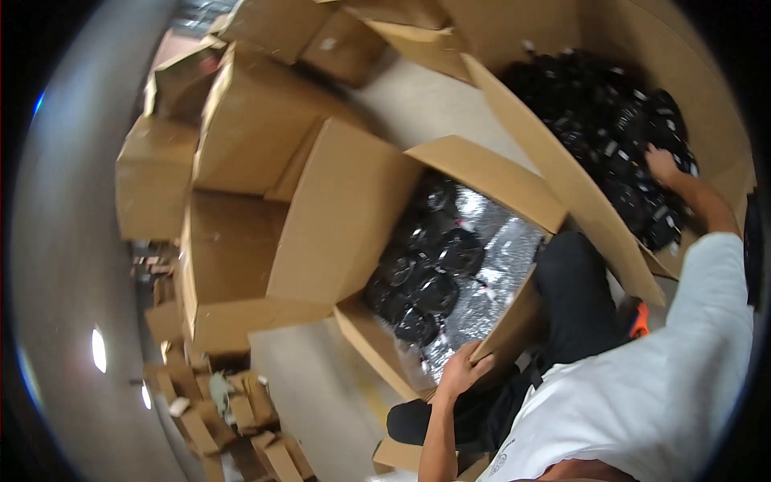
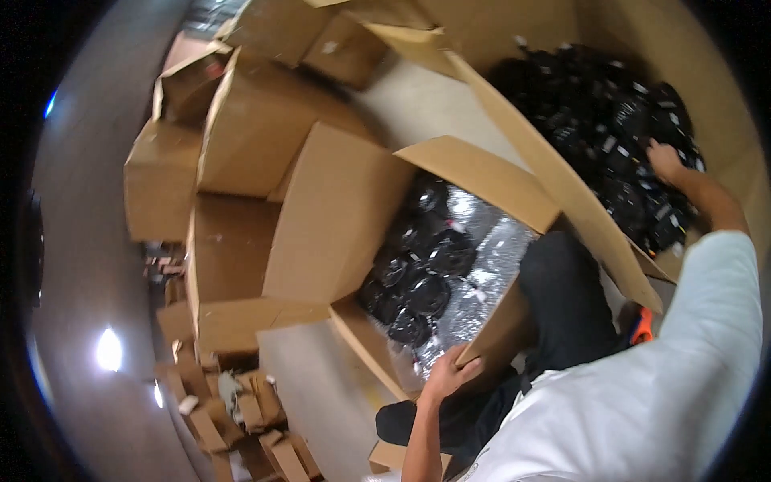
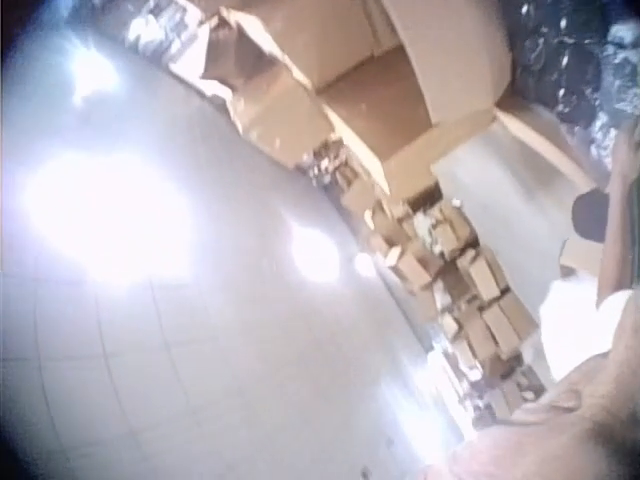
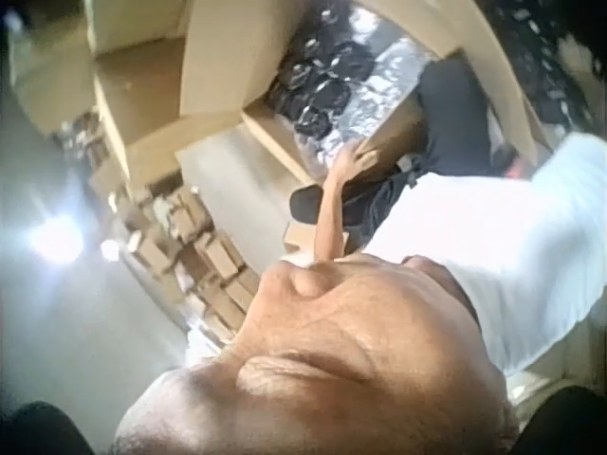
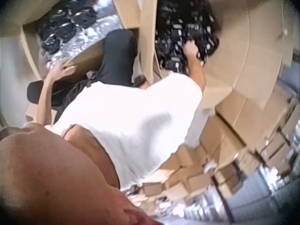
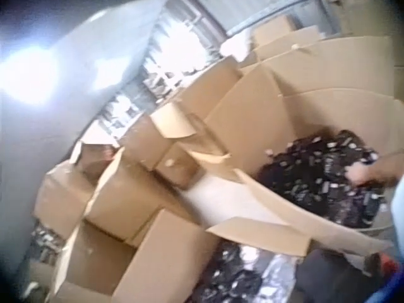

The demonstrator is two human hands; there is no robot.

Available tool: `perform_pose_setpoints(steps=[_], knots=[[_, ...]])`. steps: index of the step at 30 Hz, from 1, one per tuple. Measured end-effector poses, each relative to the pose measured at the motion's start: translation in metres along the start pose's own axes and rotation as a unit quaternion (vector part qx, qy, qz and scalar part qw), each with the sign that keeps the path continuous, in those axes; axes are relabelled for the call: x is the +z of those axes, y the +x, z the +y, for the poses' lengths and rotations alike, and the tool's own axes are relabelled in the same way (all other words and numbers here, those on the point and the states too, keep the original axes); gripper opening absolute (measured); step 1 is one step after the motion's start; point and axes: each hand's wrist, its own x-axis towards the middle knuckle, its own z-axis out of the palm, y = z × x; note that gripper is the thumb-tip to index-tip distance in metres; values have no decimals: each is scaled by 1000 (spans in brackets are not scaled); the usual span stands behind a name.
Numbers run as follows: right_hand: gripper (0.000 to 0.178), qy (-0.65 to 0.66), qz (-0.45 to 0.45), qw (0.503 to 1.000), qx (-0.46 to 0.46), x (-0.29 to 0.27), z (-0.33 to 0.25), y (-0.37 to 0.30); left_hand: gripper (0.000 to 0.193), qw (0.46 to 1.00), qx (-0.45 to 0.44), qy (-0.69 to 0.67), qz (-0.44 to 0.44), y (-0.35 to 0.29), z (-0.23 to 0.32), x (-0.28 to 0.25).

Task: The person packs vehicle lights into a cardboard box by hand, arranging the units in layers separated by bubble wrap sheets and covering them with bubble wrap.

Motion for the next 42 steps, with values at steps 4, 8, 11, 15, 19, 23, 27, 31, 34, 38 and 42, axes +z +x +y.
perform_pose_setpoints(steps=[4,8,11,15,19,23,27,31,34,38,42], knots=[[21,-125,-32,989,-64,13,35,-5,50,999,28,-12,26,-5,-7,1],[29,-160,-138,976,-63,15,44,3,50,998,53,-17,43,-3,-6,4],[35,-164,-143,974,-66,-10,73,-10,50,997,67,-16,34,-3,-5,2],[22,-47,-225,961,-152,-77,10,-4,51,996,62,6,62,-12,-16,6],[24,41,-326,943,-49,-208,-48,-35,51,996,76,6,47,-10,-16,4],[31,94,-215,967,-103,-238,0,-28,49,992,118,-7,51,-3,-19,8],[26,169,-83,963,-194,-323,13,-36,45,990,136,-4,45,8,-22,10],[19,287,-54,932,-217,-412,-44,-22,47,990,119,18,70,2,-37,14],[18,308,-18,933,-185,-481,-100,-54,47,976,175,-42,124,17,-30,9],[17,238,-2,941,-241,-530,-179,-73,53,898,304,-153,280,16,51,-47],[19,31,89,891,-445,-528,-288,-87,67,801,397,-73,442,-12,155,-117]])
